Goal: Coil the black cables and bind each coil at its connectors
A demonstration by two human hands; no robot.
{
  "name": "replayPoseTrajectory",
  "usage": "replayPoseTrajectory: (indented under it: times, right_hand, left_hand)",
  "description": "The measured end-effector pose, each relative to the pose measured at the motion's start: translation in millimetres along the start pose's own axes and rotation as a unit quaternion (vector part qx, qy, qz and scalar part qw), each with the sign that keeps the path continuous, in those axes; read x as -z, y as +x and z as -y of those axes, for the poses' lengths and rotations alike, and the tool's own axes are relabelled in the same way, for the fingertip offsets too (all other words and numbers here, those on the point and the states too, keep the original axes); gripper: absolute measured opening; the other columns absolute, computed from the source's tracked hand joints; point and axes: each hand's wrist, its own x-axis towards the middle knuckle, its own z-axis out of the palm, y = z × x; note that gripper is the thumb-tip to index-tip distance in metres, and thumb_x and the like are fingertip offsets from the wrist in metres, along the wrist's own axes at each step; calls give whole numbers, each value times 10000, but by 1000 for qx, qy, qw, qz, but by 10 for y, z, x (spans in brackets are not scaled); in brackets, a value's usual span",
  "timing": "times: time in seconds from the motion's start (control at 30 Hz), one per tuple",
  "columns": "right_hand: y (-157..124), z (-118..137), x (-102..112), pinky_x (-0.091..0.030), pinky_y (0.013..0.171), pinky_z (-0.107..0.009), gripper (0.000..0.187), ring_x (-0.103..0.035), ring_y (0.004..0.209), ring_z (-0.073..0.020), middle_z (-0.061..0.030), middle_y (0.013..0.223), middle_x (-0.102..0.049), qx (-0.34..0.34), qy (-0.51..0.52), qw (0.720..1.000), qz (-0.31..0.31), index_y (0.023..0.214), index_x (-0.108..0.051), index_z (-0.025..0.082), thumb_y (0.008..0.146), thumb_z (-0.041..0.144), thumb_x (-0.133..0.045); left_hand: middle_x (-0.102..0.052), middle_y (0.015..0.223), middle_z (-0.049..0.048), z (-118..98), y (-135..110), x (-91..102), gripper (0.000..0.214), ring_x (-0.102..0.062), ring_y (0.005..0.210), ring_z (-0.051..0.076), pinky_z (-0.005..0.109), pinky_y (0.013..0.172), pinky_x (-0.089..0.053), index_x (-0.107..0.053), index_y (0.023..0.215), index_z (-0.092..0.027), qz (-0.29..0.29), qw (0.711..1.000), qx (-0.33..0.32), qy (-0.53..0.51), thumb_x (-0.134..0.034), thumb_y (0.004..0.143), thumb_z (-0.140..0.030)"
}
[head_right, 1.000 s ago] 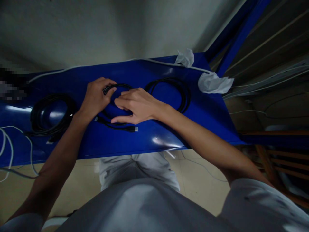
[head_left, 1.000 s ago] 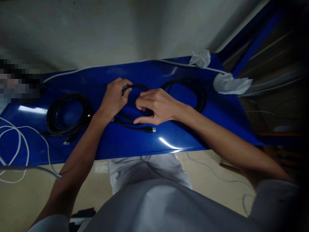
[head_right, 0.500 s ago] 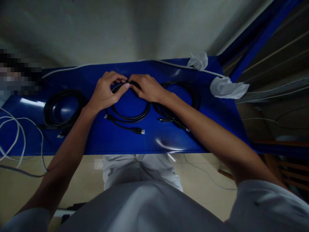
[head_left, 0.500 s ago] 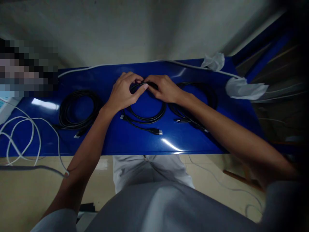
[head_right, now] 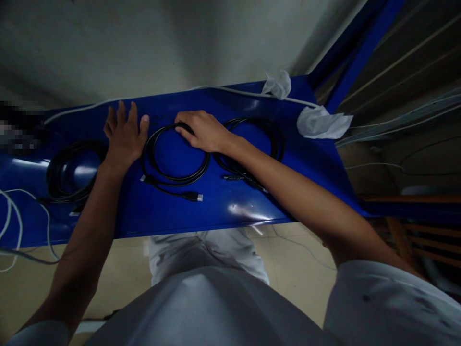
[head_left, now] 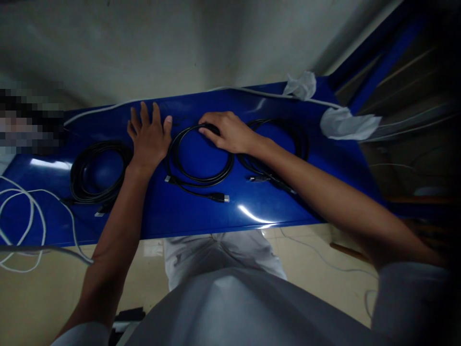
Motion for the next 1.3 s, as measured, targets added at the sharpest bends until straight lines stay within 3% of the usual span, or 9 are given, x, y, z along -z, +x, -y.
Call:
replayPoseTrajectory:
  times: [0.2, 0.4, 0.5, 0.7, 0.83, 1.03, 1.23, 1.3]
  right_hand:
    - [1, 27, 21, -449, 1001, -430, 417, -662, 1151, -311, -170, 1266, -745, 0, -12, 1000, 5, 1299, -666, 143, 1142, 422, -399]
    - [7, 30, 21, -450, 1001, -439, 429, -659, 1151, -316, -171, 1268, -749, -3, -20, 1000, 6, 1312, -669, 144, 1138, 424, -394]
    - [9, 29, 22, -449, 1001, -429, 449, -663, 1143, -309, -169, 1267, -747, -4, -19, 1000, 9, 1301, -670, 147, 1145, 456, -383]
    - [12, 24, 17, -454, 994, -429, 464, -665, 1127, -312, -172, 1243, -755, -4, -23, 1000, 6, 1309, -674, 145, 1137, 480, -404]
    - [8, 29, 5, -455, 981, -418, 478, -665, 1116, -310, -176, 1242, -753, -5, -26, 1000, -1, 1284, -676, 144, 1143, 489, -377]
    - [-6, 40, 25, -452, 992, -425, 542, -656, 1124, -305, -164, 1235, -738, 4, -33, 999, 6, 1314, -664, 169, 1158, 556, -317]
    - [-25, 72, 80, -454, 1027, -464, 538, -655, 1151, -316, -153, 1267, -729, -4, -32, 999, 13, 1345, -670, 194, 1159, 545, -307]
    - [-38, 87, 94, -457, 1030, -461, 545, -655, 1152, -313, -149, 1263, -726, -4, -33, 999, 14, 1344, -673, 197, 1164, 543, -291]
  left_hand:
    - [-445, 1736, 146, 100, 19, -7, 618, -169, 1710, 423, 761, 1331, -197, -560, 1567, -273, 58, 996, 14, 71, -433, 1079, -631]
    - [-458, 1731, 154, 243, 94, -59, 642, -304, 1679, 364, 615, 1389, -202, -552, 1582, -225, 68, 996, -34, 36, -433, 1089, -618]
    - [-520, 1693, 131, 167, 113, -67, 593, -388, 1645, 333, 567, 1388, -247, -604, 1541, -243, 76, 996, -55, 4, -457, 1090, -601]
    - [-633, 1595, 99, -143, 96, 10, 444, -505, 1575, 312, 566, 1358, -330, -707, 1428, -267, 104, 991, -61, -53, -527, 1084, -482]
    - [-659, 1565, 105, -230, 89, 43, 390, -554, 1536, 301, 561, 1335, -372, -734, 1371, -242, 111, 990, -68, -60, -526, 1082, -404]
    - [-708, 1464, 93, -158, 86, 66, 362, -575, 1476, 332, 547, 1323, -378, -732, 1312, -284, 88, 994, -51, -43, -648, 1029, -494]
    - [-666, 1379, 106, -56, 52, 131, 452, -538, 1415, 390, 634, 1287, -348, -714, 1226, -271, 60, 998, -24, 6, -696, 977, -648]
    - [-653, 1339, 97, -51, 51, 136, 418, -556, 1367, 374, 608, 1260, -384, -713, 1151, -280, 58, 998, -12, -6, -730, 955, -649]
